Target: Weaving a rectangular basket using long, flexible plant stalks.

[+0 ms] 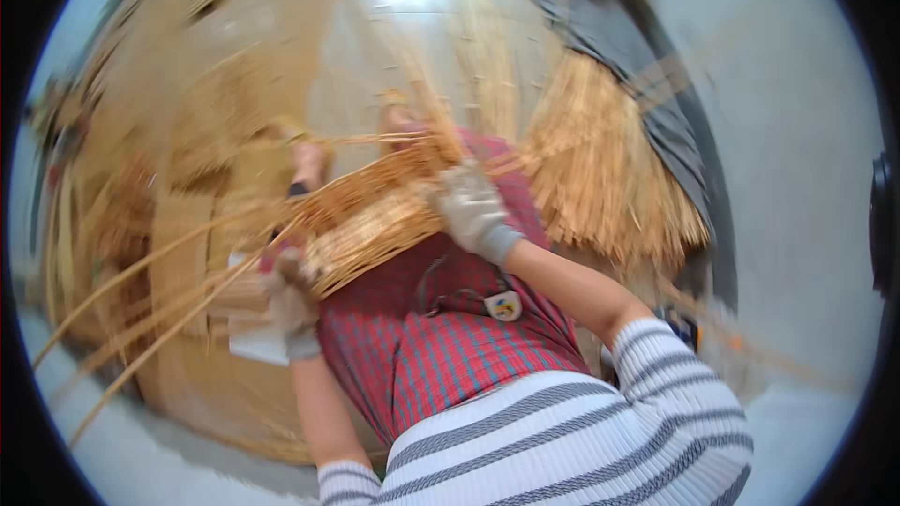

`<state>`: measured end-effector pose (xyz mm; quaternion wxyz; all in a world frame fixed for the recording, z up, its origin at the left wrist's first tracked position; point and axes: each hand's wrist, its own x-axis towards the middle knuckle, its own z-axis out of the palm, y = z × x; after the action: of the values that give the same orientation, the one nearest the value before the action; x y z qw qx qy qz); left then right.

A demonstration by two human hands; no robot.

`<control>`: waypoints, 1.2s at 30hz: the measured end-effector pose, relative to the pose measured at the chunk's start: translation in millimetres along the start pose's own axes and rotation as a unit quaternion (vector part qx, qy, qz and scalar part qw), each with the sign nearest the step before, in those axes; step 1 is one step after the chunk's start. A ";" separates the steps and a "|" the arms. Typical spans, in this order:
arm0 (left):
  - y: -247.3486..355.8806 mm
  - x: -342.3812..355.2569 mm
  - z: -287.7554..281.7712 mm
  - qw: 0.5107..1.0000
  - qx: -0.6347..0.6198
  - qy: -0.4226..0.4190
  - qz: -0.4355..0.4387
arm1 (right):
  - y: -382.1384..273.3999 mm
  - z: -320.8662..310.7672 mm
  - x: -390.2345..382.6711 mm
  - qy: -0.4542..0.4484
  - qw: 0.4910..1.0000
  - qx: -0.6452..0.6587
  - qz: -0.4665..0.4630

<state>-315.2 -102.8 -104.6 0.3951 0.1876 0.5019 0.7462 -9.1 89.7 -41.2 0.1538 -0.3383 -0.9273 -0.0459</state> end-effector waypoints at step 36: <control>-60.0 -107.1 265.7 0.742 0.356 -0.522 -0.223 | 167.4 125.6 -182.8 -0.126 0.714 0.300 0.620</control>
<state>-45.2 -15.5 -32.8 0.6547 0.5580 0.4737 0.1889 198.6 129.7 -221.3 0.1230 -0.7761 -0.4857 0.3829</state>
